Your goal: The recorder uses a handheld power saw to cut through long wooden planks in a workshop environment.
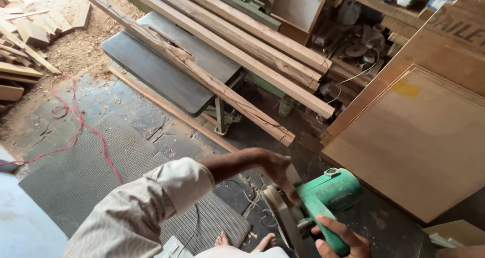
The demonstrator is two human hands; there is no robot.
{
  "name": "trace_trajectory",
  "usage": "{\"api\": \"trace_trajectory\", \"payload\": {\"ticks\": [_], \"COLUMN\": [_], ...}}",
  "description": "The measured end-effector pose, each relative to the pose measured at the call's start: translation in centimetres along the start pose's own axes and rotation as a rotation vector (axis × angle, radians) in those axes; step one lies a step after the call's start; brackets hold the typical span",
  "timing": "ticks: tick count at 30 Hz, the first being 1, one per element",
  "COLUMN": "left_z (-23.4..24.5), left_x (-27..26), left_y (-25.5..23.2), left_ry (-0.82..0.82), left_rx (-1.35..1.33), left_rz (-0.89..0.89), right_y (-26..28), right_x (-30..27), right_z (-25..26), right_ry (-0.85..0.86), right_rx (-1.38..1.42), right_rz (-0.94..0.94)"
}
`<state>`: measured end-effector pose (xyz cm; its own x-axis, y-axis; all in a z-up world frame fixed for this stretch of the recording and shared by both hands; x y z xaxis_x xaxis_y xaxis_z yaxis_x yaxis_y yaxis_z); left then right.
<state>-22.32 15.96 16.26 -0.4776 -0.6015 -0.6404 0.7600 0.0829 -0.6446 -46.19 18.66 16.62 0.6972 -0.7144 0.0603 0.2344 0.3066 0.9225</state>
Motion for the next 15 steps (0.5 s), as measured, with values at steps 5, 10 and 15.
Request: {"api": "trace_trajectory", "payload": {"ticks": [5,10,15], "left_z": [-0.4,0.7,1.2], "left_x": [1.2,1.6,5.6], "left_y": [0.3,-2.0,-3.5], "left_ry": [-0.121,-0.226,-0.322], "left_rx": [-0.099,-0.131,-0.121], "left_rz": [-0.006,-0.103,-0.09], "right_y": [-3.8,-7.4,-13.4], "right_x": [-0.1,0.9,1.7], "right_z": [1.5,4.3,10.0], "right_ry": [0.016,0.162,0.28], "right_rx": [-0.123,-0.104,-0.028], "right_rz": [-0.089,0.334,0.273]}}
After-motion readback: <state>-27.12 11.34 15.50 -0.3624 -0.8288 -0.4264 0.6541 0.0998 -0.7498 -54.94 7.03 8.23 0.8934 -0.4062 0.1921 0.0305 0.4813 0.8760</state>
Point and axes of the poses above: each hand's wrist, its own x-axis towards the middle knuckle, its own z-axis out of the back of the hand, y = z × x, the point moved 9 cm from there along x, towards the middle knuckle, and after that the axes turned 3 degrees about y, right-handed, at the moved point
